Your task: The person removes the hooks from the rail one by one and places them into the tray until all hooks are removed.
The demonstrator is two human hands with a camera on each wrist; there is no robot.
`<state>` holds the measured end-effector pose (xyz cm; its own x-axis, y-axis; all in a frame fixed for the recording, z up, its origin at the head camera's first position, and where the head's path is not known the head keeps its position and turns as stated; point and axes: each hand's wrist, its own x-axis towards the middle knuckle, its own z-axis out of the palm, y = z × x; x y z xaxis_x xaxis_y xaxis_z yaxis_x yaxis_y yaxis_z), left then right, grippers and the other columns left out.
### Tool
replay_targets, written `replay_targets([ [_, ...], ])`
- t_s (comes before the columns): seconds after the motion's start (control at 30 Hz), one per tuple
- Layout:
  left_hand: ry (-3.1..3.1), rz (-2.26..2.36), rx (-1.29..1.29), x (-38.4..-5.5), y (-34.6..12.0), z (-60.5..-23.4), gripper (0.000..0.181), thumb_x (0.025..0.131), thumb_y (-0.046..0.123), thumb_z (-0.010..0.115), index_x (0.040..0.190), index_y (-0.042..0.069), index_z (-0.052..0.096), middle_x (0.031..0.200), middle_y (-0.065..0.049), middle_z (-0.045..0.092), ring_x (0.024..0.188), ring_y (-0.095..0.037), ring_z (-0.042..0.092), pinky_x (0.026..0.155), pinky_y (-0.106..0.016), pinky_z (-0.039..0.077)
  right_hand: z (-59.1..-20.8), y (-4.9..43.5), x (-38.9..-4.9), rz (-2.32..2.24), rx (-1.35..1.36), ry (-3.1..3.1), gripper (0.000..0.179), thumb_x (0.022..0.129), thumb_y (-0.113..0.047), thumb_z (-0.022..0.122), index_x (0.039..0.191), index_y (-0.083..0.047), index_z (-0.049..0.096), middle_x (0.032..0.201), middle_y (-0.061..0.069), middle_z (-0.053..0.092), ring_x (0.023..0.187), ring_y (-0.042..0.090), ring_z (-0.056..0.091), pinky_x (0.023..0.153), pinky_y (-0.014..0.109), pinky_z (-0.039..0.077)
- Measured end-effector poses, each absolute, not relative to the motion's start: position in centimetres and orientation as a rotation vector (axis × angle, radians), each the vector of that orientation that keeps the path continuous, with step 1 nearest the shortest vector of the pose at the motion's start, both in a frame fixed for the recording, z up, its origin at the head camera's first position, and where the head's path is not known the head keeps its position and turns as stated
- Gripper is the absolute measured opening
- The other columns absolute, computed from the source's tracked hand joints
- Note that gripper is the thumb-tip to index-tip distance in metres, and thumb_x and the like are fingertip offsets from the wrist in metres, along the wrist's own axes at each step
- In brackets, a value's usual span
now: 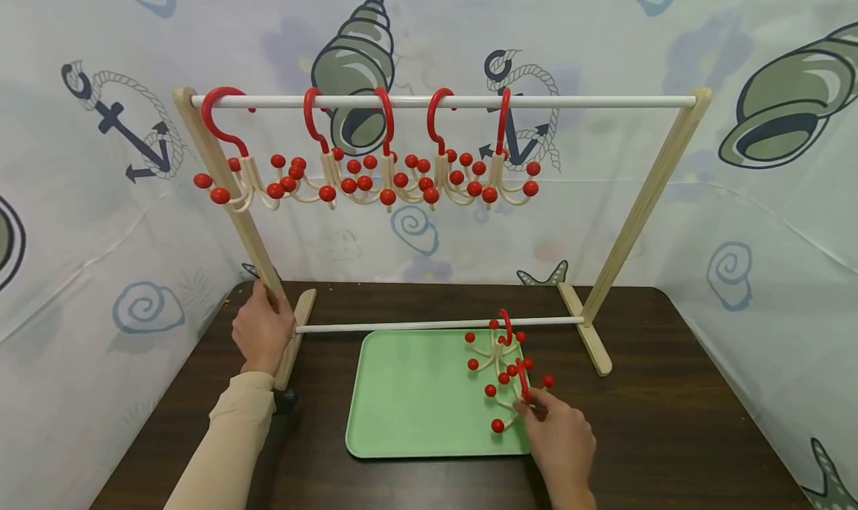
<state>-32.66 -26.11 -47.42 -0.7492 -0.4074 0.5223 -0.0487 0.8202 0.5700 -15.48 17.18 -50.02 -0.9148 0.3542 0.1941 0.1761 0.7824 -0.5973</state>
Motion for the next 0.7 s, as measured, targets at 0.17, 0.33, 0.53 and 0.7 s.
replay_targets([
  [0.17,-2.343,-0.713,0.332,-32.6,-26.1,-47.5,0.017,0.091,0.019,0.059,0.099,0.004,0.055,0.079,-0.021,0.064,0.071,-0.049,0.061,0.055,-0.06,0.04,-50.4,16.3,-15.8,0.804,-0.37,-2.632,0.032,0.076,-0.03,0.084,0.102,-0.013,0.078,0.085,0.005,0.075,0.053,0.023,0.063,0.039,0.033,0.036],
  [0.33,-2.35,-0.718,0.335,-32.6,-26.1,-47.4,0.018,0.091,0.02,0.058,0.099,0.005,0.055,0.081,-0.02,0.064,0.073,-0.049,0.061,0.056,-0.06,0.04,-50.3,15.4,-16.1,0.82,-0.379,-2.615,0.029,0.076,-0.028,0.084,0.101,-0.013,0.078,0.086,0.005,0.075,0.059,0.027,0.067,0.041,0.035,0.039],
  [0.53,-2.328,-0.723,0.344,-32.5,-26.1,-47.5,0.016,0.09,0.019,0.059,0.097,0.005,0.056,0.079,-0.018,0.064,0.071,-0.046,0.061,0.054,-0.058,0.04,-50.2,14.6,-16.6,0.865,-0.351,-2.63,0.027,0.079,-0.027,0.082,0.1,-0.01,0.077,0.087,0.005,0.075,0.061,0.024,0.067,0.043,0.037,0.042],
  [0.7,-2.331,-0.716,0.328,-32.5,-26.0,-47.4,0.018,0.09,0.019,0.059,0.099,0.004,0.056,0.079,-0.019,0.064,0.071,-0.047,0.061,0.054,-0.058,0.04,-50.7,14.5,-16.8,0.932,-0.36,-2.582,0.026,0.08,-0.026,0.081,0.099,-0.009,0.077,0.087,0.004,0.075,0.065,0.022,0.07,0.046,0.039,0.046],
])
